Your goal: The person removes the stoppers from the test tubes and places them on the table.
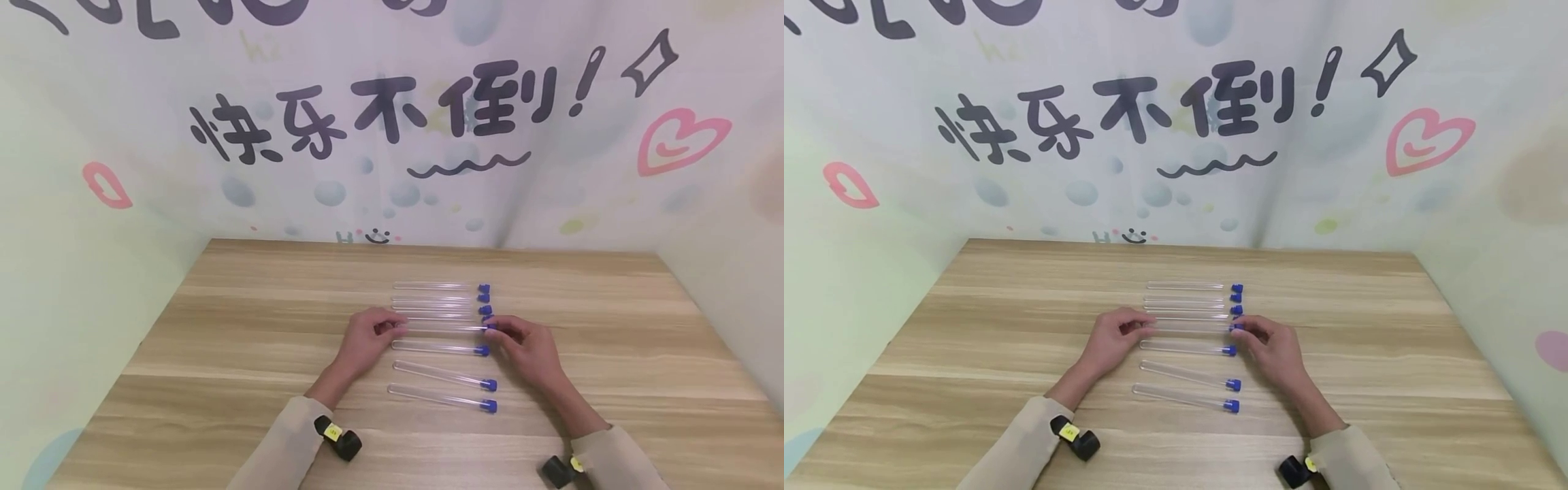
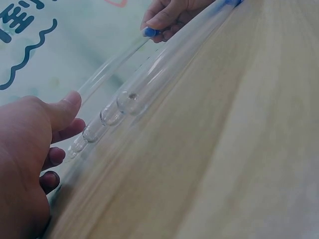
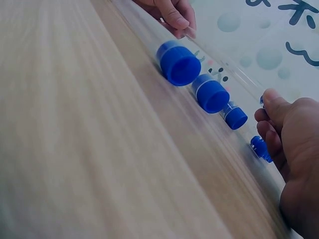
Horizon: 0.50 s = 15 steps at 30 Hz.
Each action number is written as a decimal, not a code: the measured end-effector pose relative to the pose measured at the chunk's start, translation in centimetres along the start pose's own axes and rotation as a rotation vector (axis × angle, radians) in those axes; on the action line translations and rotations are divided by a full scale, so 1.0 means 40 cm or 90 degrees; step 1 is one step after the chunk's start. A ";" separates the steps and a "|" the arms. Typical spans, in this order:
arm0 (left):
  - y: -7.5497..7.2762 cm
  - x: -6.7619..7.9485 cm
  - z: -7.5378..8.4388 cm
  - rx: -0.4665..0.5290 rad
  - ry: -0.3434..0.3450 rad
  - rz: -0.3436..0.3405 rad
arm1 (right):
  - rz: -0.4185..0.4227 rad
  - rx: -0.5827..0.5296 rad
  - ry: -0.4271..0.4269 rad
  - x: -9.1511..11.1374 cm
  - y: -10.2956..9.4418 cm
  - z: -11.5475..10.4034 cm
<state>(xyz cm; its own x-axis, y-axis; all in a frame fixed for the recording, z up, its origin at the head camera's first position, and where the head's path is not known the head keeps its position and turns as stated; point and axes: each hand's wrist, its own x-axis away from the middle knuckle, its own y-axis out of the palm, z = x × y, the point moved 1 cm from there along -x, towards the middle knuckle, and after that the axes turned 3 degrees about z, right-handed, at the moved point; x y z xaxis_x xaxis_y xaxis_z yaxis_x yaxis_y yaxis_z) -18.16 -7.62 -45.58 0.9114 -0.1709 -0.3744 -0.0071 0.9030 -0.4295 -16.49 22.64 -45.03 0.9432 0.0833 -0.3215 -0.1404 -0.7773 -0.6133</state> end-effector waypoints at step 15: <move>0.000 -0.002 -0.001 -0.011 0.004 -0.031 | 0.002 0.020 -0.001 -0.003 -0.002 0.001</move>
<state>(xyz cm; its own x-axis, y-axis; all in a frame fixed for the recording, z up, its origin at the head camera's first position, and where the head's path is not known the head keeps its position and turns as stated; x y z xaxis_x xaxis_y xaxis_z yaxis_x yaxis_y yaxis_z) -18.27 -7.63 -45.58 0.9085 -0.2164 -0.3576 0.0295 0.8866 -0.4616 -16.60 22.73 -44.96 0.9424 0.0823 -0.3242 -0.1522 -0.7575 -0.6349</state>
